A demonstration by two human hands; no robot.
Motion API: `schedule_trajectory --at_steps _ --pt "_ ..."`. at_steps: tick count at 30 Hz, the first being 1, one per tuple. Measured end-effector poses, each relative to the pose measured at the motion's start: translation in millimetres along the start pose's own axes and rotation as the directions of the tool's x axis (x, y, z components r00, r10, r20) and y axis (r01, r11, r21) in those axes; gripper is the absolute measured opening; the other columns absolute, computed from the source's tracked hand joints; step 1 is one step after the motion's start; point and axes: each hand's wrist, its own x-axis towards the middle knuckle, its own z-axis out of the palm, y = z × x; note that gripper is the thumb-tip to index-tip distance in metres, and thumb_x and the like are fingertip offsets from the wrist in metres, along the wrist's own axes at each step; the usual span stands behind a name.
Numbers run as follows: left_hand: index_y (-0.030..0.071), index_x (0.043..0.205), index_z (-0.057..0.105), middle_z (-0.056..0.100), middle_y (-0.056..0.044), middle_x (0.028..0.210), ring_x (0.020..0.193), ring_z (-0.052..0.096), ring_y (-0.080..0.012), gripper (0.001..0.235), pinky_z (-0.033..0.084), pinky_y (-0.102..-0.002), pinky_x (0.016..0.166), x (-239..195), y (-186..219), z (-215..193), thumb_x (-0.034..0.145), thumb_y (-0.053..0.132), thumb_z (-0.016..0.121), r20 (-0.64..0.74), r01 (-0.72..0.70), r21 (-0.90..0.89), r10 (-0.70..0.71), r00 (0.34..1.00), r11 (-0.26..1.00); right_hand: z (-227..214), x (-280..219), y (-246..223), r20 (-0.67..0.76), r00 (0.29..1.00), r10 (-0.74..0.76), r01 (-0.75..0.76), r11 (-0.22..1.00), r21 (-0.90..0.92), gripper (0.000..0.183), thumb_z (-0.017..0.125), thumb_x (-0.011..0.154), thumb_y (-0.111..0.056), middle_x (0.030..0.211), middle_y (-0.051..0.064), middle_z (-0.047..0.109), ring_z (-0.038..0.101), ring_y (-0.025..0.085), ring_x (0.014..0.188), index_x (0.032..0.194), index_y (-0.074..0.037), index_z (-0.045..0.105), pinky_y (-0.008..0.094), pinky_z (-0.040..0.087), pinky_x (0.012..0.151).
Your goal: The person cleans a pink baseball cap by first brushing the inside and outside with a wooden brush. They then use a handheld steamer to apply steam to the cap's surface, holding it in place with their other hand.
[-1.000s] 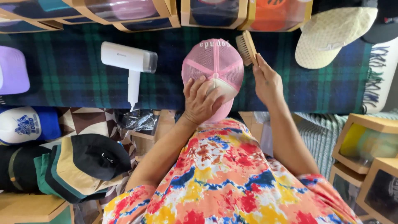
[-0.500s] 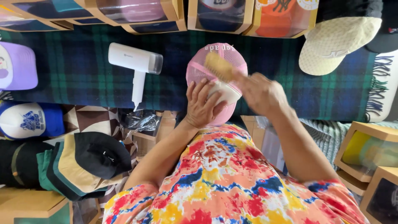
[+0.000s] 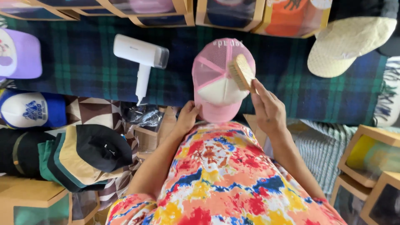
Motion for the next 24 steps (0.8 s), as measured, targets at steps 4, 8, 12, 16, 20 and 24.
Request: schedule_trajectory --at_steps 4,8,12,16,20,24 --pt "0.007 0.113 0.065 0.07 -0.015 0.078 0.07 0.074 -0.0255 0.024 0.064 -0.039 0.064 11.6 -5.0 -2.1 0.103 0.029 0.066 0.02 0.04 -0.069 -0.039 0.999 0.997 -6.5 25.8 -15.6 0.01 1.0 0.015 -0.014 0.991 -0.129 0.039 0.059 0.109 -0.016 0.134 0.01 0.07 0.069 0.024 0.091 0.147 -0.011 0.061 0.036 0.058 0.08" --pt "0.007 0.11 0.064 0.072 -0.018 0.076 0.067 0.075 -0.029 0.022 0.065 -0.041 0.063 21.5 -15.0 -13.9 0.105 0.028 0.063 0.088 0.031 -0.047 -0.027 0.996 0.998 4.2 24.3 -30.0 0.178 0.979 -0.097 0.16 0.911 -0.381 0.038 0.062 0.106 -0.033 0.094 0.001 0.076 0.073 0.023 0.072 0.144 -0.033 0.067 0.037 0.06 0.065" --pt "0.006 0.108 0.064 0.072 -0.017 0.073 0.066 0.075 -0.0278 0.02 0.064 -0.04 0.061 20.7 -6.6 -9.1 0.106 0.026 0.063 0.115 -0.021 -0.029 0.024 0.993 0.999 36.8 5.4 67.7 -0.179 0.984 0.019 0.005 0.991 0.133 0.04 0.052 0.111 -0.003 0.146 0.028 0.055 0.051 0.037 0.135 0.151 0.003 0.05 0.052 0.041 0.115" --pt "0.004 0.109 0.063 0.068 -0.012 0.073 0.066 0.073 -0.0232 0.018 0.063 -0.037 0.061 8.5 -6.4 -3.6 0.104 0.022 0.062 0.116 0.057 -0.075 -0.048 0.992 0.996 35.9 -26.3 59.1 -0.107 0.714 0.692 -0.648 0.71 0.275 0.038 0.058 0.108 -0.033 0.065 0.008 0.062 0.059 0.017 0.053 0.144 -0.023 0.063 0.03 0.048 0.049" --pt "0.006 0.109 0.063 0.069 -0.014 0.074 0.067 0.074 -0.0255 0.018 0.063 -0.04 0.062 8.4 5.1 -2.7 0.105 0.023 0.063 0.087 0.081 -0.096 -0.073 0.993 0.992 42.9 -40.2 10.0 -0.243 0.821 0.517 -0.458 0.85 0.259 0.045 0.049 0.11 -0.039 0.145 0.014 0.058 0.062 0.02 0.069 0.145 -0.014 0.061 0.032 0.048 0.052" --pt "0.008 0.109 0.066 0.071 -0.015 0.074 0.067 0.075 -0.0255 0.018 0.064 -0.04 0.061 4.6 23.4 -7.8 0.104 0.025 0.063 0.099 0.101 -0.006 -0.1 0.99 0.995 43.6 -40.0 56.2 -0.063 0.686 0.725 -0.688 0.674 0.27 0.043 0.053 0.109 -0.036 0.058 0.005 0.056 0.054 0.018 0.049 0.146 -0.016 0.06 0.031 0.041 0.044"
